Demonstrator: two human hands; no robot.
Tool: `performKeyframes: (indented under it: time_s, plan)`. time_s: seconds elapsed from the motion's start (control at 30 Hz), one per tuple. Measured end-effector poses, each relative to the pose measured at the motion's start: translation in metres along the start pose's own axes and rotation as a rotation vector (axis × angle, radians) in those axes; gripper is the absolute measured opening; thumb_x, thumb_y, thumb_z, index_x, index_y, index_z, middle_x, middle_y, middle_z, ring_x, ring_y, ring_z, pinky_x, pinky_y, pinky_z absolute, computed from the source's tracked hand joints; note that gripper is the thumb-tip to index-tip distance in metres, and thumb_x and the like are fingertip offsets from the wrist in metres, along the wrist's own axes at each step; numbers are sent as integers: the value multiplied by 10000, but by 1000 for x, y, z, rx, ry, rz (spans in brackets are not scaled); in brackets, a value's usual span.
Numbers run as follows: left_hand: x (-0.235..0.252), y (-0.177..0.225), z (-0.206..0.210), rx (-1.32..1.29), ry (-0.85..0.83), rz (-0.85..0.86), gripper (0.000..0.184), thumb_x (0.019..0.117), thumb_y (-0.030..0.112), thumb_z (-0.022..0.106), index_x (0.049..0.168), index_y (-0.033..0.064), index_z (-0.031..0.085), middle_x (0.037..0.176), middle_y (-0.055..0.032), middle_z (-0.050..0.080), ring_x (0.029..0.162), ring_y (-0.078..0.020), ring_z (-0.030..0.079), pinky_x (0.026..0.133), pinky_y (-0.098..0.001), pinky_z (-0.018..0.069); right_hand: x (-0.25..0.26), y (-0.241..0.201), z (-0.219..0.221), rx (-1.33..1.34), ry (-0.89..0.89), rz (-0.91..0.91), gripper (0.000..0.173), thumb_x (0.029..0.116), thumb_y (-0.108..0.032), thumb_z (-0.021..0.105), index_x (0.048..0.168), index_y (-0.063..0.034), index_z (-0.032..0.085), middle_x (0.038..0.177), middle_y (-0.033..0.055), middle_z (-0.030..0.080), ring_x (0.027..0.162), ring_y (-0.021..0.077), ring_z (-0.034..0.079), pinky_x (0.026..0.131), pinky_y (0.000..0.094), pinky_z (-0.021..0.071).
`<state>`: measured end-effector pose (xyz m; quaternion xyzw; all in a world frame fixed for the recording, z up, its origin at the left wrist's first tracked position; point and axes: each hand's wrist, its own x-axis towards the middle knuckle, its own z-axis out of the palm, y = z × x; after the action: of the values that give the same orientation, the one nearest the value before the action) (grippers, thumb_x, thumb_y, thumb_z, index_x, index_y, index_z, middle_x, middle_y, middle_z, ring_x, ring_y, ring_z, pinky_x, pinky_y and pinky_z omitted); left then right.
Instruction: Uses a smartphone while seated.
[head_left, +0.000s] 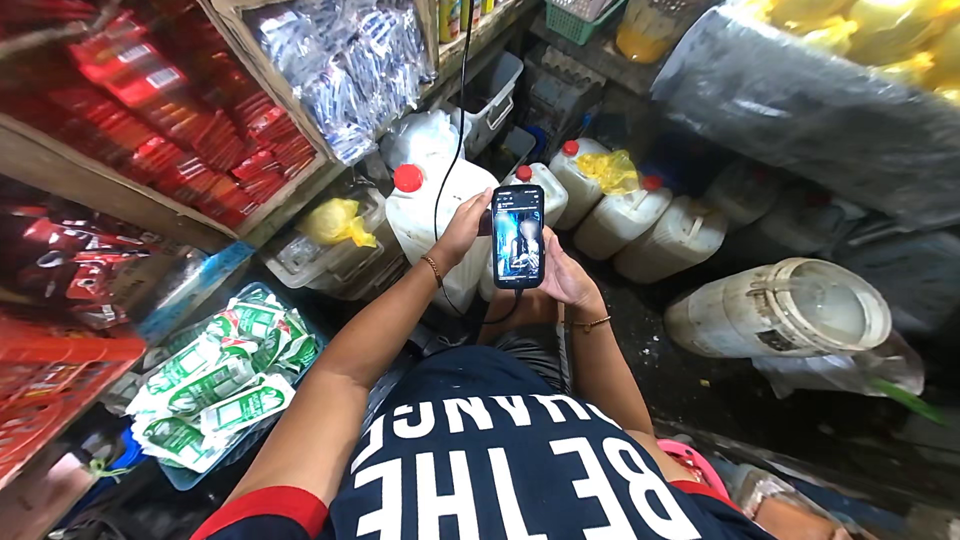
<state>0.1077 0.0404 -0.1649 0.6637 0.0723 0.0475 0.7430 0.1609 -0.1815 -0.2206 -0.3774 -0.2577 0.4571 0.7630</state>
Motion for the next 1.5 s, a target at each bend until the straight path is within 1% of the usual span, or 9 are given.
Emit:
performKeyframes:
  time_s: [0.2, 0.3, 0.4, 0.5, 0.67, 1.0, 1.13, 1.27, 1.5]
  plan:
    - [0, -1, -1, -1, -8, 9, 531, 1130, 372, 231, 1279, 13, 593, 1030, -79, 709, 917, -132, 696, 863, -329, 580, 1, 2, -2, -10, -33, -22, 633, 1036, -613, 363, 1570, -284, 277, 1471, 73, 527, 1306, 267, 561, 1038, 487, 519]
    - [0, -2, -1, -3, -6, 5, 526, 1130, 374, 234, 1282, 12, 585, 1016, -77, 707, 903, -128, 696, 853, -321, 582, 1, 2, -2, -2, -26, -17, 632, 1030, -622, 373, 1559, -285, 292, 1460, 70, 537, 1299, 262, 568, 1029, 481, 527]
    - [0, -1, -1, -6, -10, 5, 533, 1131, 377, 231, 1291, 8, 581, 1030, -83, 708, 914, -132, 697, 863, -322, 580, 0, 0, 0, -10, -7, 0, 627, 1041, -611, 346, 1578, -298, 263, 1465, 72, 536, 1299, 266, 571, 1026, 491, 529]
    - [1, -2, -2, -4, -13, 1, 533, 1131, 376, 233, 1286, 4, 582, 1029, -84, 705, 915, -133, 696, 866, -327, 581, 0, 0, 0, -20, -8, 2, 643, 1037, -615, 355, 1586, -300, 244, 1473, 73, 529, 1302, 265, 568, 1032, 490, 525]
    - [1, -1, -2, 3, -12, 1, 536, 1131, 376, 233, 1295, 1, 579, 1034, -90, 706, 919, -134, 696, 869, -327, 578, -1, -1, 1, 7, -8, 3, 641, 1034, -611, 374, 1580, -299, 248, 1463, 73, 537, 1294, 270, 577, 1021, 493, 534]
    - [2, -1, -2, 4, -12, -6, 528, 1129, 382, 244, 1295, 8, 577, 1042, -89, 705, 922, -135, 696, 863, -331, 581, 0, -2, 1, 7, -9, 11, 631, 1037, -610, 365, 1574, -303, 243, 1471, 63, 526, 1304, 265, 566, 1022, 498, 530]
    - [1, 0, -2, 5, -9, -14, 525, 1129, 380, 240, 1278, 12, 584, 1025, -79, 709, 913, -129, 698, 850, -324, 585, 1, -2, 2, 3, -19, -1, 641, 1028, -620, 387, 1567, -290, 279, 1455, 78, 541, 1294, 278, 572, 1017, 502, 533]
    - [2, 0, -3, 2, -12, -23, 534, 1130, 380, 232, 1309, 8, 570, 1056, -91, 707, 922, -132, 699, 856, -321, 584, 2, -2, 1, 4, -28, 5, 620, 1041, -608, 352, 1572, -301, 263, 1464, 72, 535, 1301, 273, 568, 1022, 500, 529]
    - [1, 0, -4, 1, -15, -21, 535, 1130, 381, 230, 1301, 10, 576, 1060, -92, 710, 927, -138, 703, 865, -326, 585, 2, -2, 1, -14, -12, 15, 632, 1041, -613, 346, 1578, -294, 250, 1461, 72, 537, 1294, 268, 575, 1022, 499, 530]
